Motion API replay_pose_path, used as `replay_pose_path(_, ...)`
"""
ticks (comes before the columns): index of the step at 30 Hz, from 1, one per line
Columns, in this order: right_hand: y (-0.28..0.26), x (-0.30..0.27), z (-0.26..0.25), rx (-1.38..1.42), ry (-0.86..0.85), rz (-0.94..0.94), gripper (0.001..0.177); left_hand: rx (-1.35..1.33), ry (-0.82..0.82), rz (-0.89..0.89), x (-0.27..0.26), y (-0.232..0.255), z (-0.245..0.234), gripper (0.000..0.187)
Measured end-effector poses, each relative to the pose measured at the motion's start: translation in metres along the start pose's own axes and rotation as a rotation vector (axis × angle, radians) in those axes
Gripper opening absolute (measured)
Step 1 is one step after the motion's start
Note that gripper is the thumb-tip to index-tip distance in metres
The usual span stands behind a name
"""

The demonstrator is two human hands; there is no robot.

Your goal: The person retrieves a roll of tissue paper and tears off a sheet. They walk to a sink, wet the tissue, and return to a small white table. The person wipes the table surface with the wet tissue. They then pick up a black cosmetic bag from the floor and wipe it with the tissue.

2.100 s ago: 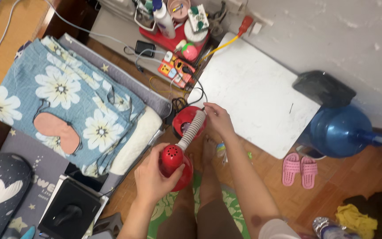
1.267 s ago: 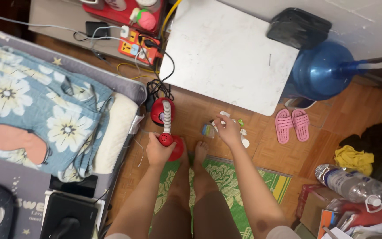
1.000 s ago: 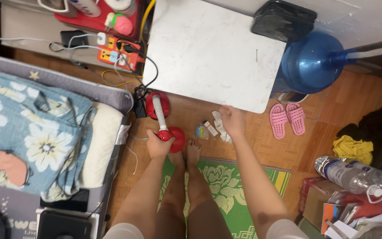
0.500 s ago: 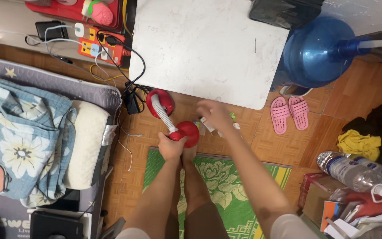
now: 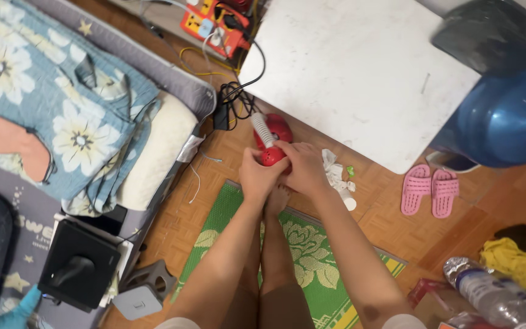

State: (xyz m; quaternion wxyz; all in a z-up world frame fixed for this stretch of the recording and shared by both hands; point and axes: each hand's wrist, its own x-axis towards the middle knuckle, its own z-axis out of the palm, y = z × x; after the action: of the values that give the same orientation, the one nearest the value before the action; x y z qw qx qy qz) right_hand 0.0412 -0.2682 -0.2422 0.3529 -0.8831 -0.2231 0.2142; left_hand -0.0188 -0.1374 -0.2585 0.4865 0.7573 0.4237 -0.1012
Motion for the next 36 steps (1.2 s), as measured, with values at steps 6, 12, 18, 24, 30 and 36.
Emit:
replay_pose_path(6,-0.009,0.009,-0.01,0.0,-0.063,-0.029,0.067,-0.294,-0.327,0.296,0.06,-0.046,-0.043,0.024)
replay_pose_path(12,-0.026,0.0,-0.031,-0.055,-0.184,-0.02,0.068,-0.018,-0.024,0.397,0.186,-0.044,-0.047,0.023)
replay_pose_path(18,-0.03,0.015,-0.056,0.014,-0.205,-0.052,0.062,0.242,-0.186,0.565,0.297,-0.055,0.002,0.046)
replay_pose_path(24,-0.038,0.031,-0.067,0.04,-0.236,-0.049,0.056,0.18,-0.063,0.381,0.324,-0.065,0.034,0.036)
replay_pose_path(30,-0.037,0.032,-0.059,0.037,-0.185,-0.028,0.058,-0.169,0.156,0.313,0.242,-0.057,-0.009,0.018)
replay_pose_path(36,-0.034,0.025,-0.053,-0.024,-0.23,-0.001,0.063,-0.195,0.233,0.28,0.174,-0.117,-0.053,0.016)
